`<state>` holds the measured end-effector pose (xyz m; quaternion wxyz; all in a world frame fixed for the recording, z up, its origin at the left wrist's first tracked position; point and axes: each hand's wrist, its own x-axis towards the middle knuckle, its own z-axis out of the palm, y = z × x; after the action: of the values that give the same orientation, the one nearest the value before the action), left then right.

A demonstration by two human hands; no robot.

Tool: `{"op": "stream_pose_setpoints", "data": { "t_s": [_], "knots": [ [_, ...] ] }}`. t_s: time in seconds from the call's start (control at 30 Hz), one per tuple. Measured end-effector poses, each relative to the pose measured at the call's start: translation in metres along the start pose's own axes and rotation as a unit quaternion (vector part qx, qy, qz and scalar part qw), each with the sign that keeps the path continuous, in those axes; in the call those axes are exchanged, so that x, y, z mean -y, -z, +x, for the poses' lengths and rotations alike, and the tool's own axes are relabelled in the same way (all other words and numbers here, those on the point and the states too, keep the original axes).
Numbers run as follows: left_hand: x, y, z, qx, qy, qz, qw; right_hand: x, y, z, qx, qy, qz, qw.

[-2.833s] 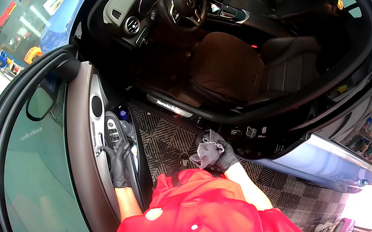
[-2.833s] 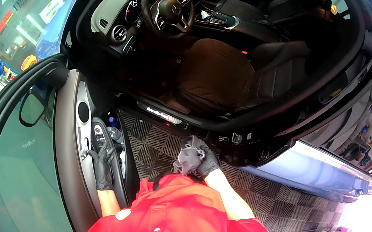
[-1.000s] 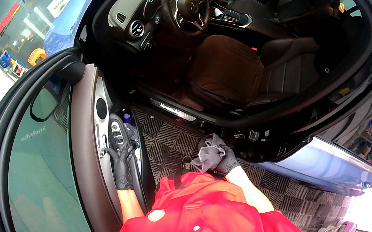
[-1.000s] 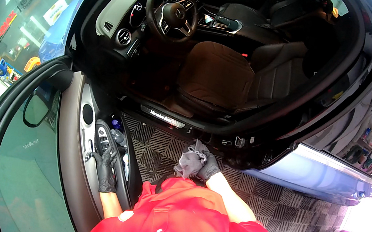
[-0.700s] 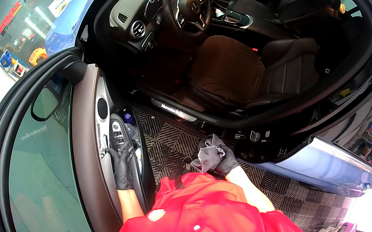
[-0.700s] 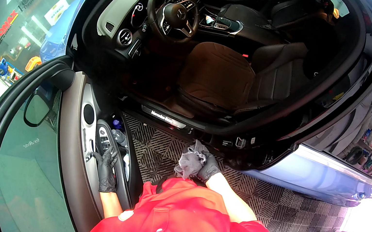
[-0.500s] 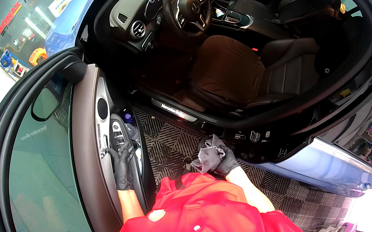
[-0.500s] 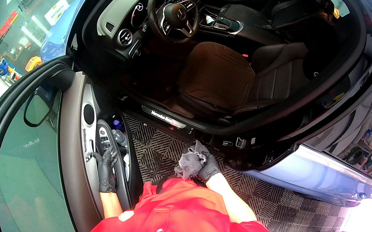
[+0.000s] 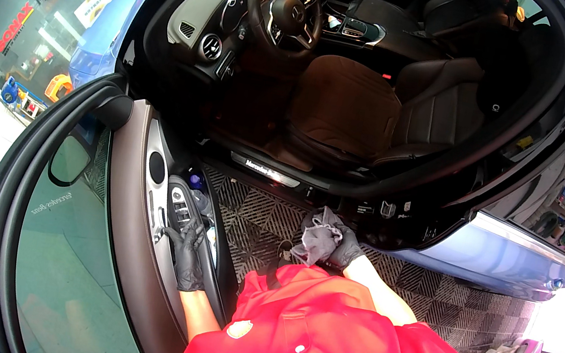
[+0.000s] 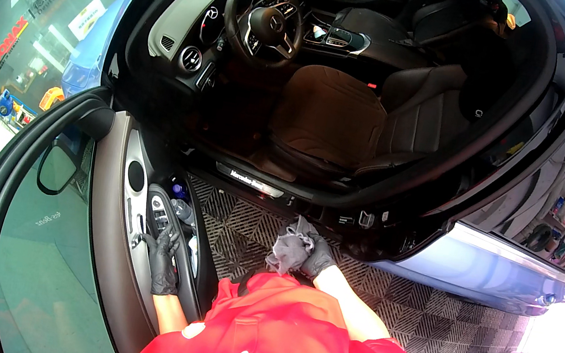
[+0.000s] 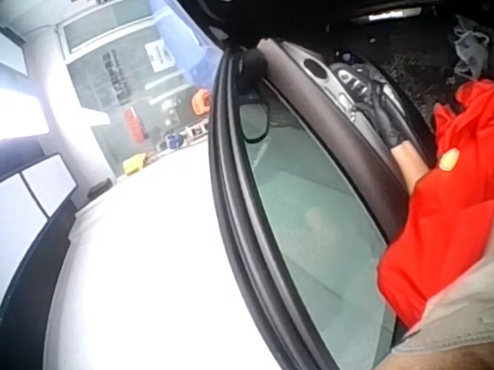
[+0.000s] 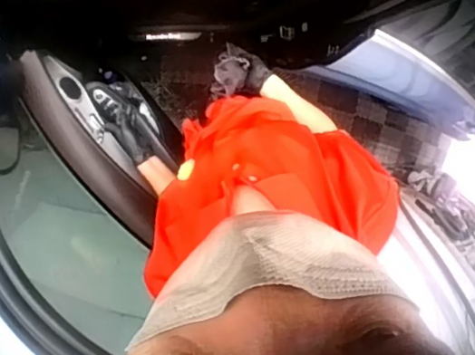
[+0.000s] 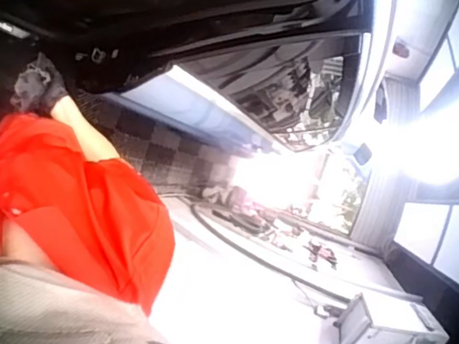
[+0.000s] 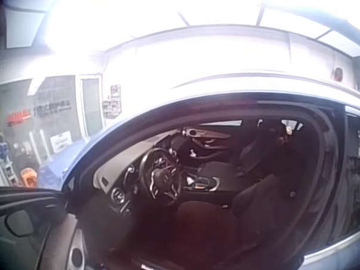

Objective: The person wipes brown car floor mats with a gray cloth while wearing black gloves. They clean the mats on the sidewalk, then carry them into a garage and place them inside a blue car, adjusting them on the floor.

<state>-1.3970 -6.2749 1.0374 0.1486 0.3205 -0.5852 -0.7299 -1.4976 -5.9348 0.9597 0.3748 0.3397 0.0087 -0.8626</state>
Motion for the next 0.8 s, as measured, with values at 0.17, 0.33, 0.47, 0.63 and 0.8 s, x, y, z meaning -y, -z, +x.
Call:
{"op": "stream_pose_setpoints", "data": {
  "t_s": [0.17,0.33,0.47,0.63,0.8],
  "knots": [
    [-0.004,-0.005,-0.002,-0.002,0.004,-0.003,1.000,0.002,-0.003,-0.005,0.021,-0.030,-0.006,0.999],
    [0.005,0.007,0.004,0.022,0.012,0.008,1.000,-0.002,-0.011,-0.010,0.005,-0.027,-0.021,0.999],
    [0.007,0.007,0.006,0.025,0.006,0.008,1.000,-0.013,-0.038,-0.022,-0.096,0.031,-0.056,0.993],
    [-0.007,-0.002,-0.006,-0.005,-0.003,0.003,1.000,-0.009,-0.028,-0.016,-0.041,-0.002,-0.033,0.999],
    [-0.002,-0.002,-0.002,0.008,-0.001,0.016,1.000,-0.007,-0.026,-0.017,-0.058,0.013,-0.041,0.997]
  ]
}}
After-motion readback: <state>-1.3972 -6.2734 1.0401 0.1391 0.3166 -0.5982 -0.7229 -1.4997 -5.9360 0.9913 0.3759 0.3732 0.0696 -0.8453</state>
